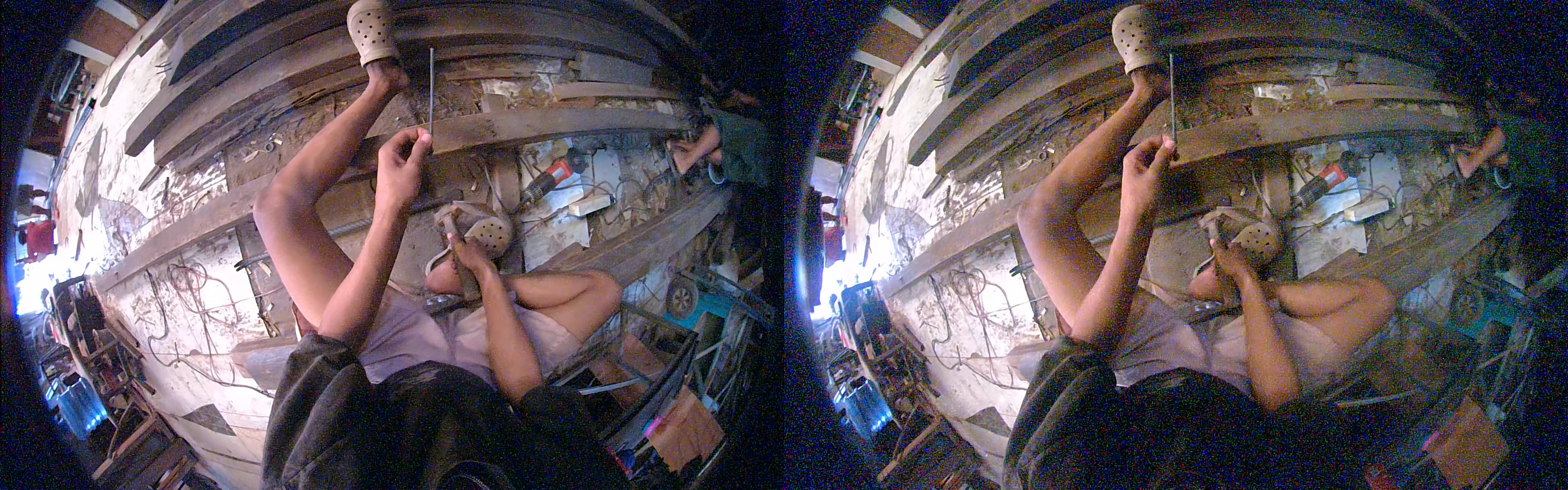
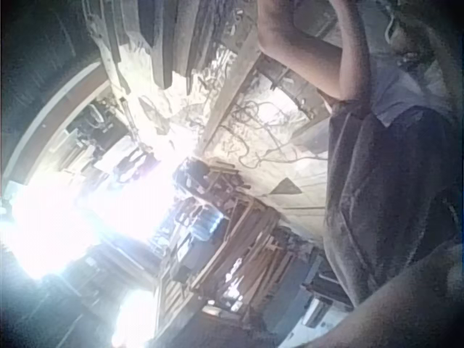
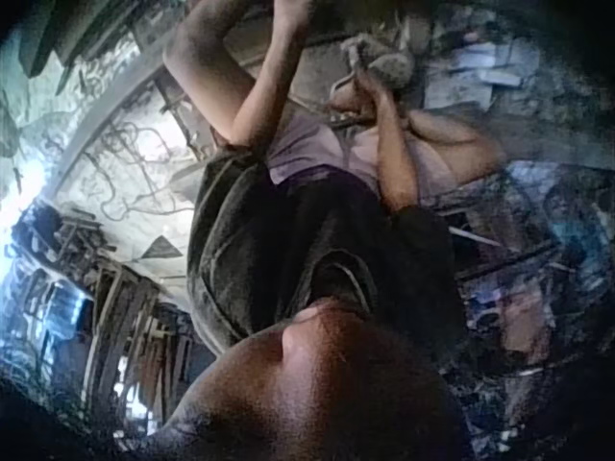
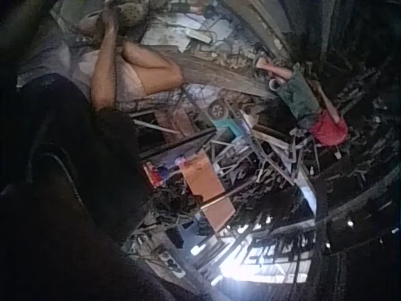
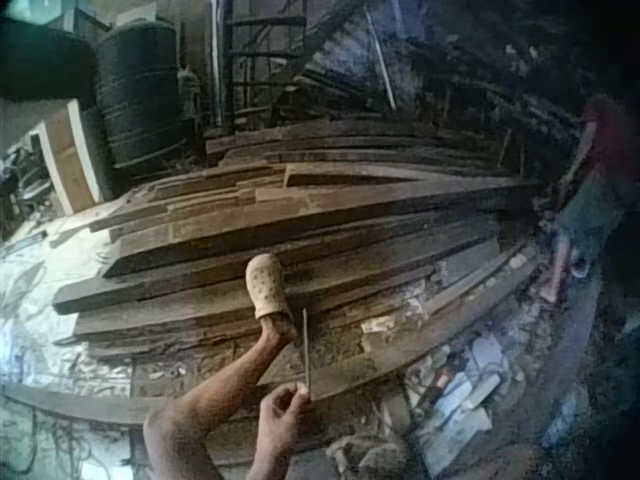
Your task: The person uses an angle grinder on a wooden beam, then positions a small piece of wood and hammers it into place with a nail.
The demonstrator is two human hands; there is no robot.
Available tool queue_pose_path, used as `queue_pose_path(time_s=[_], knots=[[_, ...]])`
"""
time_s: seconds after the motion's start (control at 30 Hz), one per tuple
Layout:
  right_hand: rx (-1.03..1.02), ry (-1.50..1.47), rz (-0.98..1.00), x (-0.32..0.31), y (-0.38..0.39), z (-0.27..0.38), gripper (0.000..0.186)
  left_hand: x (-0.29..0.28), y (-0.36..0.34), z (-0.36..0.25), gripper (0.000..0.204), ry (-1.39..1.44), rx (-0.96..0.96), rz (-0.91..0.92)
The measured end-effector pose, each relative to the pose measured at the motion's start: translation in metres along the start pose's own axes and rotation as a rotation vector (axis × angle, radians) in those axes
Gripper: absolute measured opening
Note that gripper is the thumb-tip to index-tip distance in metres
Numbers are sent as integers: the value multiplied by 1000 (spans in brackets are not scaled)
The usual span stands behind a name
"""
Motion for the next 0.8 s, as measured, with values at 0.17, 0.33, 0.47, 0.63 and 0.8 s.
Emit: queue_pose_path(time_s=[0.17, 0.33, 0.47, 0.63, 0.8], knots=[[-54, -37, -182, 15, -31, -28, 72, 18, 4, -18, 25, 71, -13, 45], [17, -170, 117, 44, -46, -37, 80, 14, 5, -22, 25, 83, -28, 64], [15, -182, -33, 36, -61, -63, 57, 32, 3, -24, 25, 122, -18, 93], [54, -228, 143, 31, -27, -27, 78, 21, 6, -17, 26, 231, -93, 94], [86, -301, 214, 21, -7, -10, 79, 28, 12, -15, 25, 460, -216, 152]])
Point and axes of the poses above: each hand's wrist, its own y-axis away from the middle knuckle, its own x-axis out of the palm, z = x × y, the point moved 8 cm from there along -y, towards the middle knuckle, and after that the axes turned 12 degrees about y, right-handed, at the moved point
